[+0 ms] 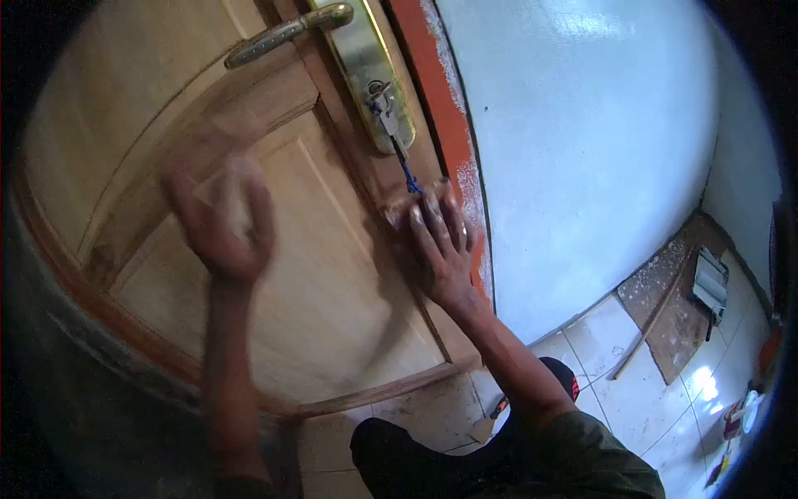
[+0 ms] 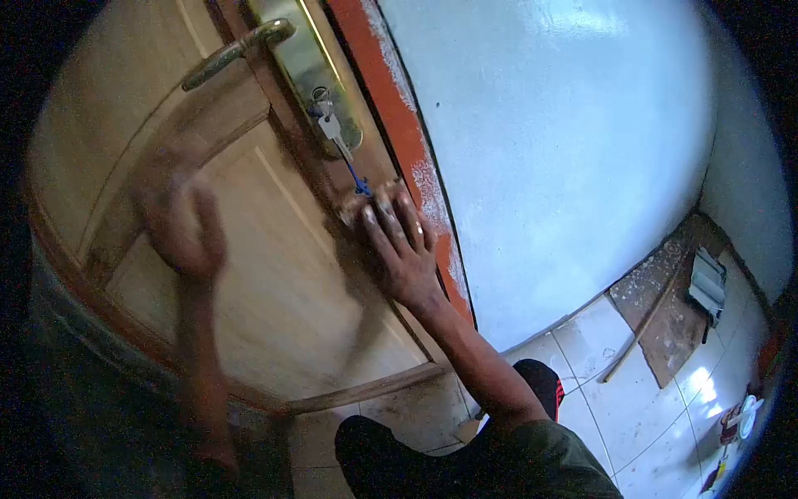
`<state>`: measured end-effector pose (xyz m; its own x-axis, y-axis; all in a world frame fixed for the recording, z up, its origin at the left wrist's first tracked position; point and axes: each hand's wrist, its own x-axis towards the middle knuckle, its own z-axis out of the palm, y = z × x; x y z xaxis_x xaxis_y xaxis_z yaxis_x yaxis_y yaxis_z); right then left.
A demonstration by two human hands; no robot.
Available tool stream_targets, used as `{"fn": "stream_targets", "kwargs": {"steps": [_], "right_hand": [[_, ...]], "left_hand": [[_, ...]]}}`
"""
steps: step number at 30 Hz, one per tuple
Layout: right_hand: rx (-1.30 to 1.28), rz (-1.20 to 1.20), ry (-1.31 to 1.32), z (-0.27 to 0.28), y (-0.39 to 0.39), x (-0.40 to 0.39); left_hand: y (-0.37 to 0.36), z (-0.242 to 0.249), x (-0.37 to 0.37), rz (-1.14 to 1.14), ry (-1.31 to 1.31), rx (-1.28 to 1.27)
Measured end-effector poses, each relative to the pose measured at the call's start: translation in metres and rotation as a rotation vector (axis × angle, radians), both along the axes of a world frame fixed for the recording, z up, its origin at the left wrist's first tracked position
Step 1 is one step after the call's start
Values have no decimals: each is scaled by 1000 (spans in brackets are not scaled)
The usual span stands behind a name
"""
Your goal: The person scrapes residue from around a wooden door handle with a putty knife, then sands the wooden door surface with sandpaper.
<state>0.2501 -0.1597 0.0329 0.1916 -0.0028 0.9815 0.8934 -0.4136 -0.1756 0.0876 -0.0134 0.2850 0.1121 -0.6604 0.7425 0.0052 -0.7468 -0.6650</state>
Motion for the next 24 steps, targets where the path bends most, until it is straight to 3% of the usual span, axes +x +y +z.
{"fn": "stream_targets", "kwargs": {"steps": [3, 5, 6, 9, 12, 15, 18, 23, 24], "right_hand": [[-120, 41, 33, -76, -4, -2], [-93, 38, 34, -90, -5, -10], [-44, 0, -7, -84, 0, -5], [40, 69, -1, 10, 4, -1], [23, -20, 2, 32, 9, 0], [11, -7, 42, -72, 10, -7], [-16, 11, -18, -119, 4, -11], [46, -38, -114, 37, 6, 12], [68, -45, -120, 47, 9, 11]], "left_hand": [[20, 74, 35, -166, -259, 115], [30, 82, 60, -256, -195, 97], [34, 83, 69, -300, -161, 91], [25, 80, 71, -189, -107, 162], [22, 76, 71, -90, -84, 64], [29, 77, 72, -99, -24, 39], [34, 75, 73, -132, -8, 30], [41, 76, 74, -83, -74, 41], [45, 75, 75, -71, -78, 40]]}}
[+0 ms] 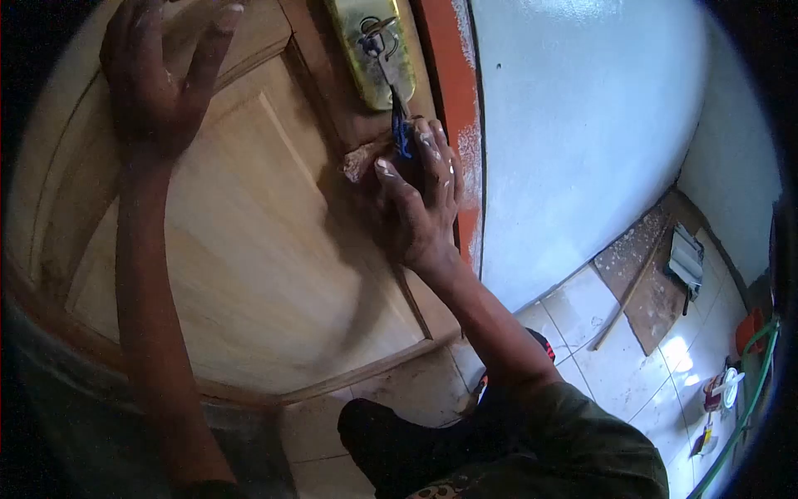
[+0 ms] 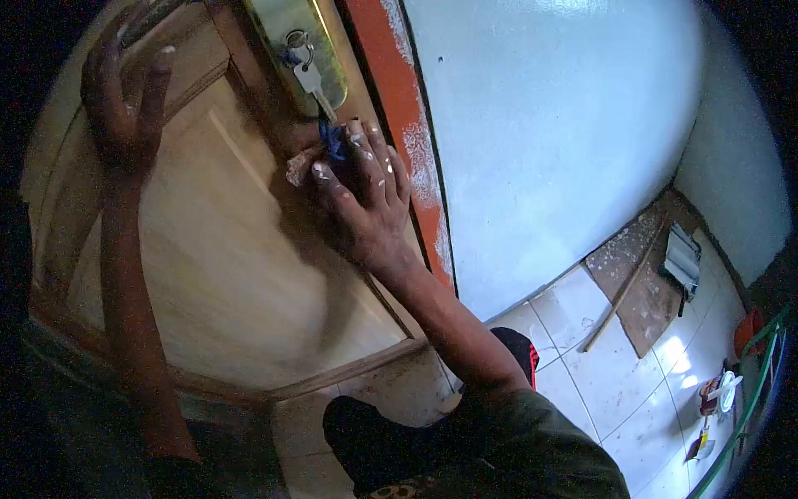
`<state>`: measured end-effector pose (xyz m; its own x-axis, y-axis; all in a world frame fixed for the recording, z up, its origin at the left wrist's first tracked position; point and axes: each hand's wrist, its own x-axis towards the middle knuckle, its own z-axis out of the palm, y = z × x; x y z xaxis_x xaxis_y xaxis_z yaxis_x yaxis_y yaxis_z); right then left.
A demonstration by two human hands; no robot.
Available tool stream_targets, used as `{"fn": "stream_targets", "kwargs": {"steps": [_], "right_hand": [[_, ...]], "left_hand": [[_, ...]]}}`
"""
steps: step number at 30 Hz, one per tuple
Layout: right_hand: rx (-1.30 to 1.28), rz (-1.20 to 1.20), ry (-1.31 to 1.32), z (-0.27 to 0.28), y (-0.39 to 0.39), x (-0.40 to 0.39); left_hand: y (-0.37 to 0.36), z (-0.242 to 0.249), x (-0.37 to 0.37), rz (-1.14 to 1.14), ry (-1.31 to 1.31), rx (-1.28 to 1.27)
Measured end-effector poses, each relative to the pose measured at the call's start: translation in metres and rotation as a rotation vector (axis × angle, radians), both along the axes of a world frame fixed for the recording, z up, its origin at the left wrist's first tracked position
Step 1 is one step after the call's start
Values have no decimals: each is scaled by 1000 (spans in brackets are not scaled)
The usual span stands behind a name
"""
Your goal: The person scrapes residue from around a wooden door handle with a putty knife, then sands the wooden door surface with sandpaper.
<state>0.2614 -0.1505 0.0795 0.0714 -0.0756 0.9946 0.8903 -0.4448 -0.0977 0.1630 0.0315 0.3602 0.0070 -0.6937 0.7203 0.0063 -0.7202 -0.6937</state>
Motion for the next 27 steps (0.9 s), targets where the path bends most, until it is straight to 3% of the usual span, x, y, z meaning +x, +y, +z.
{"fn": "stream_targets", "kwargs": {"steps": [2, 4, 6, 8, 10, 12, 14, 16, 18, 20, 23, 26, 27], "right_hand": [[28, 26, 11, -43, 7, -3], [1, 124, 24, -134, 10, -3], [-56, 44, 14, -161, 5, -10], [-10, 16, -25, -123, 10, -10], [40, -6, -40, -31, 10, -12], [36, 25, -12, -11, 10, -5], [54, 76, 35, -32, 12, -9], [-25, -20, 64, -130, 15, -11], [-62, 47, 38, -181, 12, -14], [-63, 14, 23, -141, 11, -15], [-12, -23, 3, 1, 10, -20], [-25, -17, 43, -16, 8, -25], [-44, -29, 41, -64, 13, -19]], "left_hand": [[-1, 4, 11, -49, -99, 91], [-2, 0, 7, -19, -92, 94], [-2, -2, -5, 89, -21, 9], [-3, -2, -5, 51, -18, 12], [-5, -4, -3, 15, -7, -11], [-7, -7, -2, -18, 2, -58], [-5, -6, -6, 9, 13, -47], [-5, -5, -7, -20, 24, -8], [-4, 0, -6, -97, 22, 57], [-2, 1, -4, -103, 42, -12], [5, 2, 7, -179, 80, -70], [1, -2, 1, -134, 82, -109], [-2, -3, -3, -94, 68, -121]]}}
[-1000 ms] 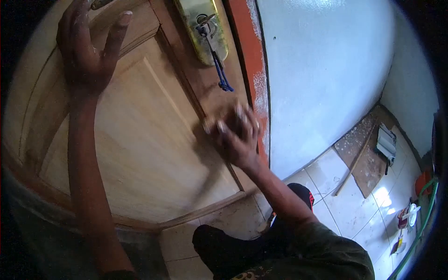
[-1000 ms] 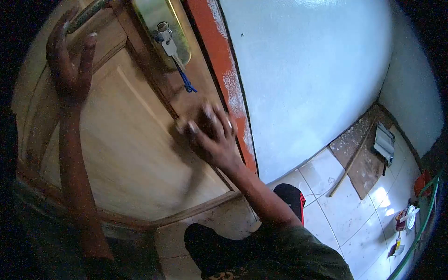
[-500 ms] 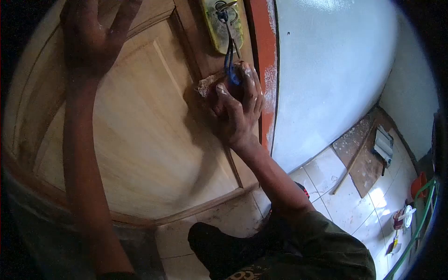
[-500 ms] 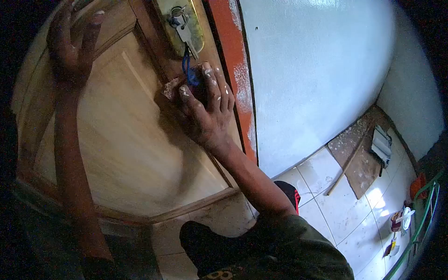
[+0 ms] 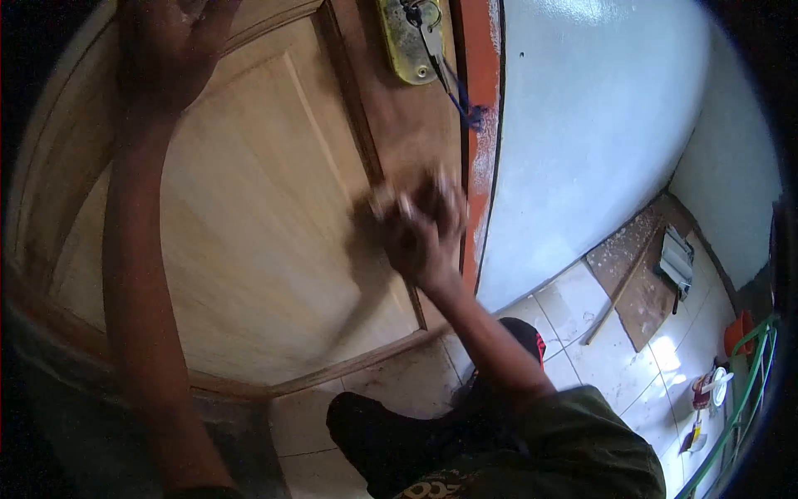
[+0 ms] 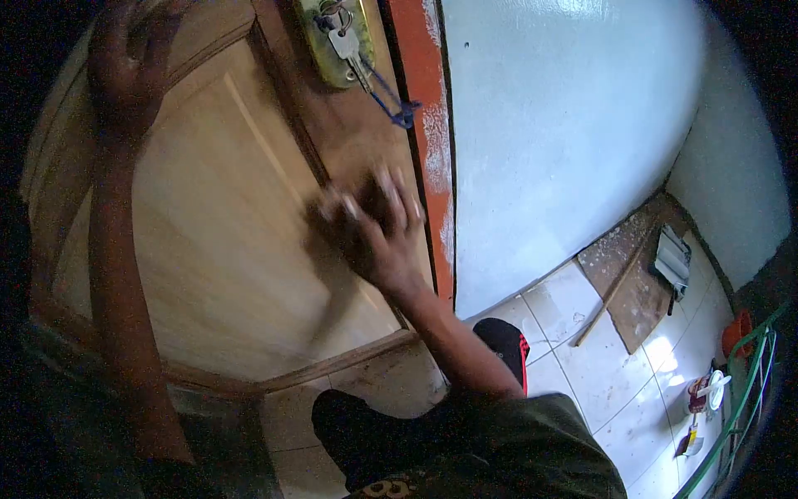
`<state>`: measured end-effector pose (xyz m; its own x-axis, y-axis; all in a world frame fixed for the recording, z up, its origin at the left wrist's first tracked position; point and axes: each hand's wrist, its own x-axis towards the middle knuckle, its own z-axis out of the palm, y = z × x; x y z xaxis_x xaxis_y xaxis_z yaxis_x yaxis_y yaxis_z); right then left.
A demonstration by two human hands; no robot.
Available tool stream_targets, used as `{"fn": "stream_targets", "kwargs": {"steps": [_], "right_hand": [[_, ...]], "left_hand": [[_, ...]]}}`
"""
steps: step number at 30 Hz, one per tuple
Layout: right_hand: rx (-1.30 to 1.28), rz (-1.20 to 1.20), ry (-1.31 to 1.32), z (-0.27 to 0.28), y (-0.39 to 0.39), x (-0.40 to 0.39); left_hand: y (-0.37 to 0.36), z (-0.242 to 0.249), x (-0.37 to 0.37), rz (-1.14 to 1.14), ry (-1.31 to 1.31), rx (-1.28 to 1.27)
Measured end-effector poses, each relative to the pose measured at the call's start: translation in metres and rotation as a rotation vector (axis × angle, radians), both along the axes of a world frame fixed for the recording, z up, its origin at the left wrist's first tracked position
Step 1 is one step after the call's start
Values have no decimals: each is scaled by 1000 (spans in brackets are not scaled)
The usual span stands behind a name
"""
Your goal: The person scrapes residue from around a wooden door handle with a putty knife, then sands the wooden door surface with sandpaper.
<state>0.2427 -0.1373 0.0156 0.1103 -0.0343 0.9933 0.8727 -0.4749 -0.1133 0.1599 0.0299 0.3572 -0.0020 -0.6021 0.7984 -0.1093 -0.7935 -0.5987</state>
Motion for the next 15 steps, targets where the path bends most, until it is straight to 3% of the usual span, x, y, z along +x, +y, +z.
{"fn": "stream_targets", "kwargs": {"steps": [2, 3, 5, 8, 10, 11, 14, 15], "right_hand": [[-56, 47, 24, -116, -3, -4], [-92, 64, 37, -147, -6, -4], [-86, 62, -9, -108, -3, 2], [-30, 130, -58, 27, -3, 5], [-33, 145, -42, 60, -8, 0], [-32, 151, -33, 64, -8, -3], [-13, 132, -64, -50, -7, 7], [-44, 134, -83, -60, -14, 7]], "left_hand": [[-1, -4, 3, -10, -18, 42], [0, -2, 4, -12, -48, 64], [-1, 0, 1, 23, -57, 52], [4, 0, 11, -46, -72, 41], [5, -3, 10, -38, -73, 27], [2, -3, 5, 8, -65, 20], [11, 0, 9, 75, -130, 70], [15, 2, 11, 85, -167, 100]]}}
